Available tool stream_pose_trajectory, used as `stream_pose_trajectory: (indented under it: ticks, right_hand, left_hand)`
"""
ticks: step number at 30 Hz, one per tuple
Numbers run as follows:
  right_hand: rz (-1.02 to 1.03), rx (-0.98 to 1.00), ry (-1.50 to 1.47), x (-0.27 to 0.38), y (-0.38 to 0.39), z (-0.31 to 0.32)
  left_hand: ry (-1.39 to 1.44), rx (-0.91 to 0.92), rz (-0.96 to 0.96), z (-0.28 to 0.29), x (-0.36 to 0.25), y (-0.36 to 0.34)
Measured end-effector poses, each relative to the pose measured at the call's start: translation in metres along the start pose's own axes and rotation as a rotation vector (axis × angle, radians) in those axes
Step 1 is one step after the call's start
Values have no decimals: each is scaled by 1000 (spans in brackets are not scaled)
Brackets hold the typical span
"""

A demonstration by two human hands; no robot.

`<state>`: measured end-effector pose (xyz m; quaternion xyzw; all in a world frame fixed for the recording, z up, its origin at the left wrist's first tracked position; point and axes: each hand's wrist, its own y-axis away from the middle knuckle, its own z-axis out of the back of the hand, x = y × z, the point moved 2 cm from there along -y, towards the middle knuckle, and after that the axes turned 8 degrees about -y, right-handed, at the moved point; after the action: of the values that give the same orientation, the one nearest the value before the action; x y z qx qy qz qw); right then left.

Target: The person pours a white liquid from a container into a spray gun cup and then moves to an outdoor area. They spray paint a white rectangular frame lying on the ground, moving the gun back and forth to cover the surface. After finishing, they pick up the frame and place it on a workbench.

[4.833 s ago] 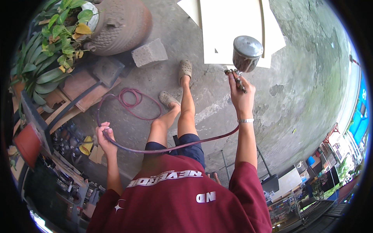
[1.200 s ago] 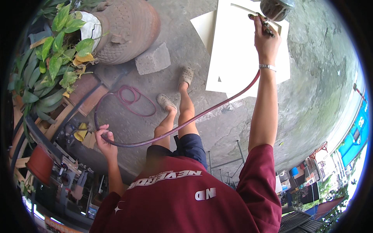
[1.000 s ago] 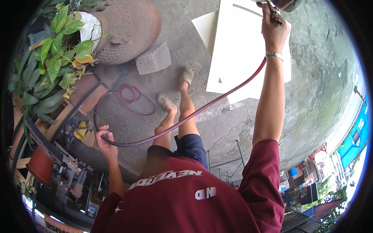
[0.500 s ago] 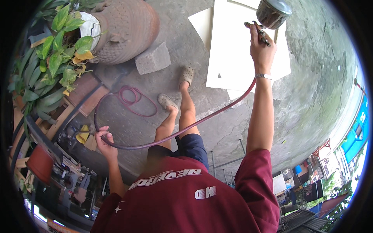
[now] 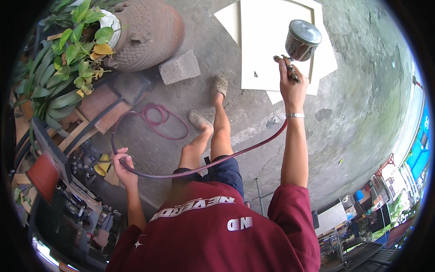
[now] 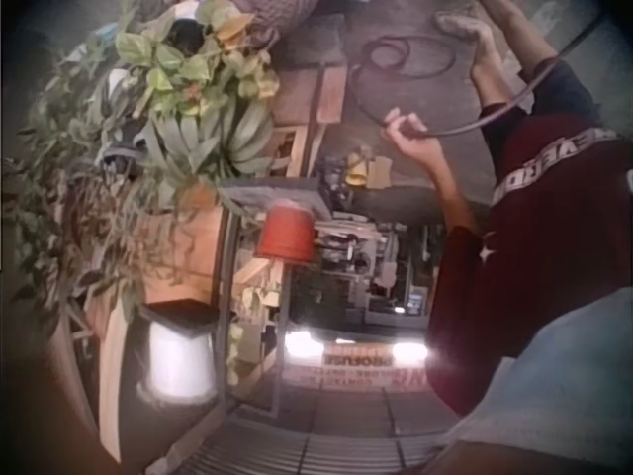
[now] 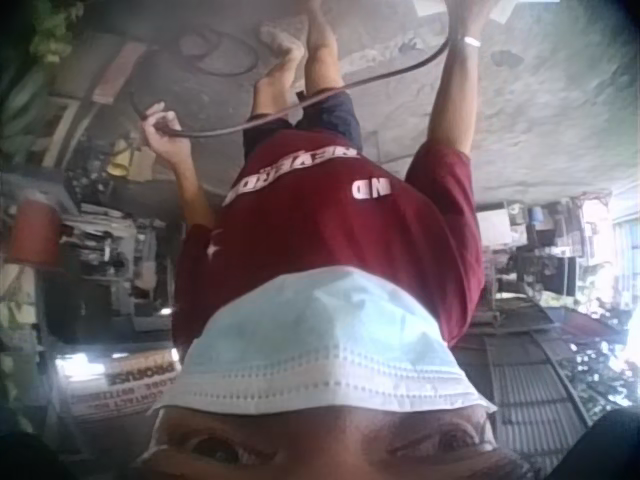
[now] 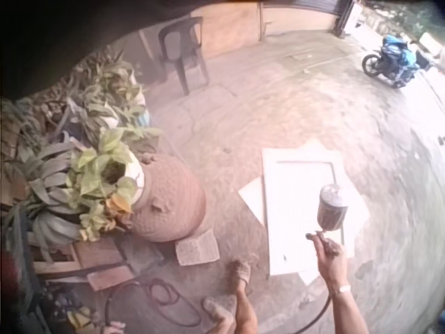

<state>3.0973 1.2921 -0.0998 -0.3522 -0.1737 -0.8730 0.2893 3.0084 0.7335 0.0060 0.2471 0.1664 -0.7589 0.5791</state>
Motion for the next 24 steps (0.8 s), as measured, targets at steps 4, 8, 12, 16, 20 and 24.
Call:
stream_pose_trajectory:
  ticks: [4, 8, 12, 16, 20, 24]
  right_hand:
    - [-63, 24, -53, 3, 43, 10]
    - [7, -9, -76, -1, 87, 20]
    - [-10, 22, -58, -10, 129, 35]
    - [-77, 92, -52, -5, 164, 51]
    - [-99, 163, -19, 9, 168, 58]
    - [-102, 120, -89, 8, 127, 44]
  left_hand:
    - [-10, 7, -38, 6, 2, 8]
    - [10, 9, -66, 9, 4, 15]
    - [-4, 14, -88, 11, 3, 20]
    - [-56, 35, -141, 14, 2, 22]
    - [-46, 46, -100, 13, 3, 22]
    - [-32, 42, -89, 7, 0, 14]
